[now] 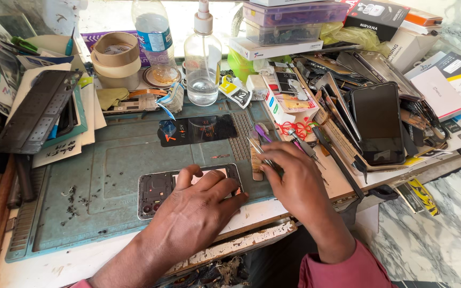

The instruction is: The person uses a screwdriver to remove screws from the back of a disassembled smartphone. The device is placed on a cluttered workbench, and the person carefully unscrews fasteners from the phone's frame while holding the device steady with their other hand.

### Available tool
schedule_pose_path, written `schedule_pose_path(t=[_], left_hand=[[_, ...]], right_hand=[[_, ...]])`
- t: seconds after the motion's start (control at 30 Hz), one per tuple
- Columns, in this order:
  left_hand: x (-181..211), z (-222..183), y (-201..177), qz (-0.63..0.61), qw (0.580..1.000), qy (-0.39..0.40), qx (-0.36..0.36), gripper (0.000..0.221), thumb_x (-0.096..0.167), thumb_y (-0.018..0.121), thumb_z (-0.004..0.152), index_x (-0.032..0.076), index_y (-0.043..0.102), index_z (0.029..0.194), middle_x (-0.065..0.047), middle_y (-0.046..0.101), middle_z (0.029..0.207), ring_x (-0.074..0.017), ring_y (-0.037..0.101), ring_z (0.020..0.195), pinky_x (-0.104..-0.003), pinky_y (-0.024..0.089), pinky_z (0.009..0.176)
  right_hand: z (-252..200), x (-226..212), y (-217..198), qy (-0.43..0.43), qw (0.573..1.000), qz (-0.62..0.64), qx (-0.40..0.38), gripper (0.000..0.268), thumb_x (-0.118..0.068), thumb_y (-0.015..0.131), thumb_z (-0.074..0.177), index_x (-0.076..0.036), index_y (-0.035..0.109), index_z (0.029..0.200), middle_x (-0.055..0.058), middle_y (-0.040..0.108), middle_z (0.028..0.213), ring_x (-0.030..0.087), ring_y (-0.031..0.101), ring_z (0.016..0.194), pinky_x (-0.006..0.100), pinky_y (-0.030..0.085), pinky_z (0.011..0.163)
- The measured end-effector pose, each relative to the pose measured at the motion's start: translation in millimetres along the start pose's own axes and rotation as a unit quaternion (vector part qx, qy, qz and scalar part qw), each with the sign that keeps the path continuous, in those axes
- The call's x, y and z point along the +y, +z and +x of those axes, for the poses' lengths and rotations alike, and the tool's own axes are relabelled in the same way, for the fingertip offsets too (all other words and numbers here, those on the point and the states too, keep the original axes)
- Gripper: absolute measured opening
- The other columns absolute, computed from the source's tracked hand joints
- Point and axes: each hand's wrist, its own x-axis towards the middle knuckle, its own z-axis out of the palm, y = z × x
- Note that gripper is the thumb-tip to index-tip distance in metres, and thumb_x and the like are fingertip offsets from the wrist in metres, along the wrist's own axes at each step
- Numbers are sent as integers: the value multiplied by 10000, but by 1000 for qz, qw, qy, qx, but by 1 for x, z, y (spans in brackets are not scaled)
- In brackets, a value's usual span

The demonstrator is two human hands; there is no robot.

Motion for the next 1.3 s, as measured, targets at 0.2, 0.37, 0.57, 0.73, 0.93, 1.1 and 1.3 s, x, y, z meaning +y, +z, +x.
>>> schedule_pose_path(t=[0.2, 0.37, 0.57, 0.73, 0.93, 1.1, 1.3], left_hand=[[-1, -5, -5, 32, 998, 44, 33, 357, 167, 584, 845, 84, 733, 1158, -3, 650, 1038, -199, 557, 1069, -492, 373, 977], [0, -5, -1, 12, 1000, 22, 2, 219, 159, 589, 829, 96, 720, 993, -19, 653, 1042, -219, 555, 1048, -487, 377, 935], [2, -6, -6, 12, 999, 30, -6, 213, 154, 582, 830, 74, 711, 979, -41, 656, 1082, -235, 555, 1057, -478, 381, 935], [3, -16, -9, -16, 999, 30, 23, 176, 180, 606, 870, 95, 724, 970, -35, 676, 1200, -215, 566, 1102, -496, 366, 958], [7, -55, -9, -26, 995, -43, 83, 283, 317, 766, 821, 134, 763, 1037, -28, 691, 1225, -214, 598, 1159, -487, 374, 970], [4, -87, 8, -14, 980, -138, 140, 326, 436, 772, 867, 209, 767, 1101, 38, 681, 1270, -178, 588, 1227, -471, 341, 1031], [27, -74, 42, 48, 984, -136, 109, 645, 663, 646, 853, 238, 664, 1337, 11, 574, 1438, -203, 525, 1282, -485, 359, 1031]], right_hand=[[5, 41, -26, 46, 988, -144, 24, 152, -49, 695, 916, -45, 752, 1057, 135, 733, 1107, 308, 708, 1004, 430, 560, 937], [1, 53, -36, 119, 973, -194, -49, 206, -101, 740, 879, -65, 748, 1082, 139, 728, 1039, 364, 681, 980, 469, 547, 847], [13, 57, -42, 211, 961, -145, -105, 366, -123, 727, 851, -108, 703, 1216, 87, 749, 977, 314, 713, 905, 455, 554, 814], [8, 62, -45, 159, 970, -174, -59, 439, -117, 746, 793, -79, 721, 1229, 121, 724, 991, 335, 703, 867, 452, 556, 804], [4, 60, -56, 152, 974, -163, -38, 387, -107, 747, 791, -39, 743, 1173, 149, 697, 1020, 323, 699, 823, 419, 564, 780], [-1, 43, -54, 152, 978, 143, 14, 355, -53, 703, 904, 22, 658, 1248, 141, 670, 993, 197, 677, 842, 306, 582, 660], [-21, 3, -5, 119, 923, 367, 18, 571, -16, 629, 966, 13, 419, 1496, 144, 713, 1105, 179, 743, 919, 295, 657, 758]])
